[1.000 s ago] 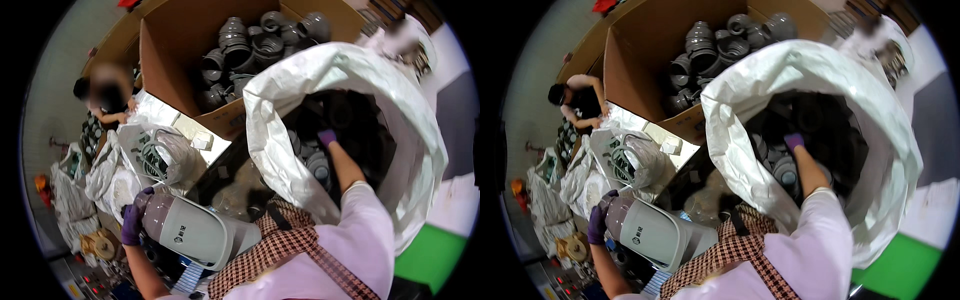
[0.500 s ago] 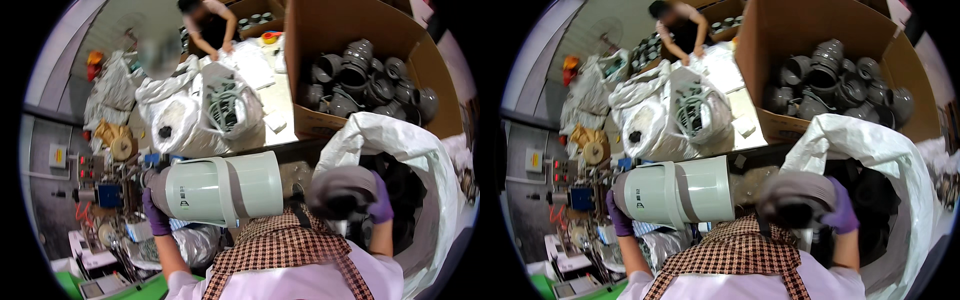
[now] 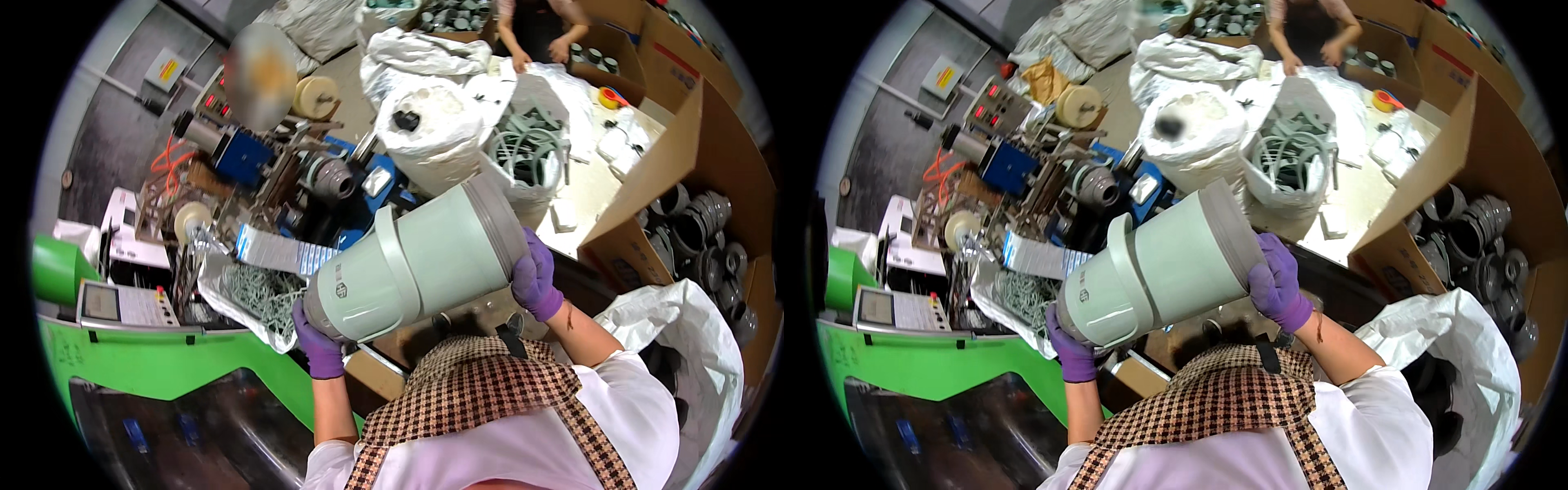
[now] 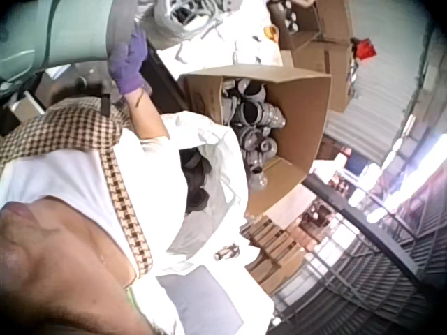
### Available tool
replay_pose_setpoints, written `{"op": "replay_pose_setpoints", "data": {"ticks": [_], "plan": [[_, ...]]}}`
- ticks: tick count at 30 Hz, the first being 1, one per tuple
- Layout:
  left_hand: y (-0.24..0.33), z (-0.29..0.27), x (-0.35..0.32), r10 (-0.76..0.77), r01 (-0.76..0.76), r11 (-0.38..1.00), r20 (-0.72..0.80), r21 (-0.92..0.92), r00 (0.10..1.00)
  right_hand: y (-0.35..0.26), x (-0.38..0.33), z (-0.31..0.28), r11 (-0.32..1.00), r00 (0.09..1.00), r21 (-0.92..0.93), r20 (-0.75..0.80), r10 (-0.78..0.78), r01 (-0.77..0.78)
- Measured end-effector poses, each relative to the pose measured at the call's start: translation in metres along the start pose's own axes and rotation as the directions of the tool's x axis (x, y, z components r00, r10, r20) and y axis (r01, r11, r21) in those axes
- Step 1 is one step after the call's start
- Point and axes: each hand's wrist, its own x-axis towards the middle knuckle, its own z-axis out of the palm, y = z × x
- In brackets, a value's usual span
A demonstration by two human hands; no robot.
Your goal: The person assembles light green electric kettles by inserting grey lids and handles into the kettle bodies. They repeatedly pick up components from a nearby table and a white sack, fit them together, and place the assembled units into a cardboard box.
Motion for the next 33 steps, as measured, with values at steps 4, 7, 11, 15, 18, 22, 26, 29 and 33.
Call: {"op": "replay_pose_setpoints", "data": {"ticks": [4,7,11,15,18,22,26,29,33], "plan": [[0.023,-0.067,0.041,0.287,-0.285,0.873,0.056,0.396,0.956,0.006,0.003,0.072,0.98,0.977,0.067,0.108,0.181,-0.189],[0.034,-0.081,0.063,0.307,-0.263,0.86,-0.032,0.437,0.951,0.022,0.011,0.123,0.947,0.952,0.146,0.151,0.265,-0.287],[0.047,-0.109,0.097,0.338,-0.271,0.816,-0.04,0.51,0.94,0.034,0.035,0.182,0.92,0.92,0.152,0.223,0.323,-0.36],[0.042,-0.142,0.127,0.27,-0.193,0.853,-0.094,0.484,0.958,0.041,0.058,0.227,0.886,0.874,0.134,0.279,0.397,-0.445],[0.034,-0.175,0.147,0.247,-0.173,0.879,-0.112,0.445,0.963,0.041,0.084,0.24,0.951,0.868,-0.217,0.4,0.294,-0.222],[0.048,-0.185,0.172,0.063,-0.06,0.996,-0.039,0.072,0.997,0.095,0.125,0.235,-0.02,0.725,0.733,0.676,0.129,-0.68],[0.031,-0.157,0.171,0.317,-0.277,0.839,-0.006,0.469,0.949,0.055,0.151,0.289,0.433,0.848,0.741,0.515,0.123,-0.513],[0.043,-0.179,0.163,0.343,-0.318,0.776,0.059,0.544,0.938,0.005,0.178,0.265,0.761,0.707,0.274,0.633,0.317,-0.587],[0.087,-0.144,0.162,0.315,-0.335,0.842,0.12,0.422,0.942,0.044,0.094,0.257,0.605,0.596,0.233,0.619,0.511,-0.761]]}}
